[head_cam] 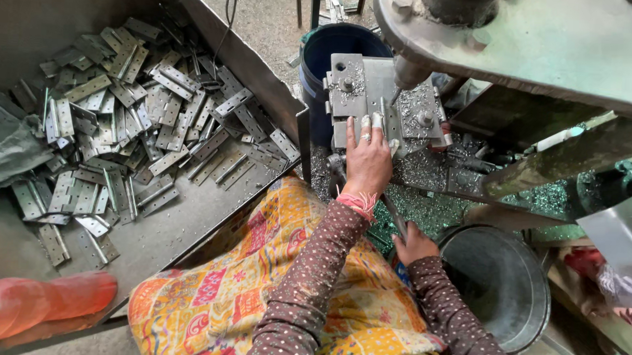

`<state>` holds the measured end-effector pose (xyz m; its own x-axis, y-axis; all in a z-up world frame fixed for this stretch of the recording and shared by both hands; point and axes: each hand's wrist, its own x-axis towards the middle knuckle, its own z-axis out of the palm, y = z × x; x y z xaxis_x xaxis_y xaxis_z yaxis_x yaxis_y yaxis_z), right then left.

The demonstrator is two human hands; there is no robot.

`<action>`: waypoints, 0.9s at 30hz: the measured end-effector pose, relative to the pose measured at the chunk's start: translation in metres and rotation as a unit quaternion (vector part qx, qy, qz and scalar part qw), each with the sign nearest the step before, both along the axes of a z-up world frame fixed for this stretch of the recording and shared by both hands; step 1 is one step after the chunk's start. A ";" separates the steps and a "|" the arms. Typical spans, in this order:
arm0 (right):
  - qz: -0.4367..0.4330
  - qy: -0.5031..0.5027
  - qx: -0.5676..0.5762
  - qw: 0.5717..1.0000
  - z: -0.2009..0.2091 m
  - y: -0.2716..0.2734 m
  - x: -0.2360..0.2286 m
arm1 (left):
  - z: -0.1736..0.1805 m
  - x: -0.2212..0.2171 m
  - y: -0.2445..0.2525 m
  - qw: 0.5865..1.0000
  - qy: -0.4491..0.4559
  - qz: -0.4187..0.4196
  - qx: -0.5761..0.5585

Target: The person sits on the floor and repeatedly places small metal brackets into a manual punching machine. They operate the lever to punch holes, then remove the processed brackets and drop them into a metal bin. The cycle continues with multiple brackets throughout the clip.

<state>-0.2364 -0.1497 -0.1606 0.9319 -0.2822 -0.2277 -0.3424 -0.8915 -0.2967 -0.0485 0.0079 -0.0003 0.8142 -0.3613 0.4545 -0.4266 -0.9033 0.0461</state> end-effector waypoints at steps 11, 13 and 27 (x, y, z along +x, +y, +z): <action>0.017 0.084 0.008 0.996 0.042 -0.026 0.030 | -0.003 0.036 -0.014 0.998 0.054 -0.008 0.017; 0.010 0.008 0.018 1.000 0.015 -0.016 0.014 | -0.003 0.038 -0.014 0.999 0.047 -0.012 0.025; 0.013 0.083 0.014 0.996 0.053 -0.033 0.034 | 0.003 0.040 -0.005 0.998 0.055 -0.023 -0.001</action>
